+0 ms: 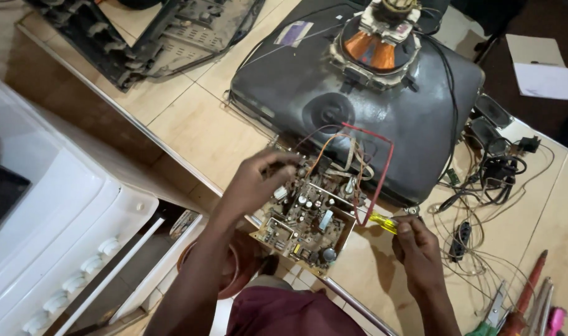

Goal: Repairing a circuit board from a disassembled CRT television using a screwdriver and manual manipulation.

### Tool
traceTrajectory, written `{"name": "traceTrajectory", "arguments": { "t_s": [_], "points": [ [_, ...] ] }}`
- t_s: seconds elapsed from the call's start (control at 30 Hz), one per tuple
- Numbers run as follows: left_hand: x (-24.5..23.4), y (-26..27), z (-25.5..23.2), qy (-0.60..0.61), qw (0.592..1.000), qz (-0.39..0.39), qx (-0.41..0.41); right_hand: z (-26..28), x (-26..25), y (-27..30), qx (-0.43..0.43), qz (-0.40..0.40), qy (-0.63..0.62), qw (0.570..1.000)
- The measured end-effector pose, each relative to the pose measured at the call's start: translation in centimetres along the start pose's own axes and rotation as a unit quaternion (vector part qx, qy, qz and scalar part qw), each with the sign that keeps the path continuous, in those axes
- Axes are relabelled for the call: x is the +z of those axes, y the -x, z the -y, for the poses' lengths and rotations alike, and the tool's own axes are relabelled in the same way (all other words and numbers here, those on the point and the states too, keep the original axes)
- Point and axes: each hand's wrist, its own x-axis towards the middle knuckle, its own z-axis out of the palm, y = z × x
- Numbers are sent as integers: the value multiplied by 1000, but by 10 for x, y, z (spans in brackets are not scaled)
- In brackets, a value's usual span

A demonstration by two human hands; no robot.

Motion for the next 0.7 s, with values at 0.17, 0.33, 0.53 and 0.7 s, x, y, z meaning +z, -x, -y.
{"name": "traceTrajectory", "arguments": {
  "t_s": [0.17, 0.33, 0.53, 0.7],
  "points": [
    [-2, -27, -9, -83, 992, 36, 85, -6, 3, 3, -8, -8, -19, 1000],
    [-6, -33, -21, -232, 964, -77, 106, -2, 7, 8, 0, -31, 10, 999],
    [4, -43, -2, -147, 985, 31, 85, -4, 8, 9, -7, -31, -11, 999],
    [16, -45, -15, -99, 988, -106, 49, -7, 10, 9, -1, -48, -21, 999]
  ]
}}
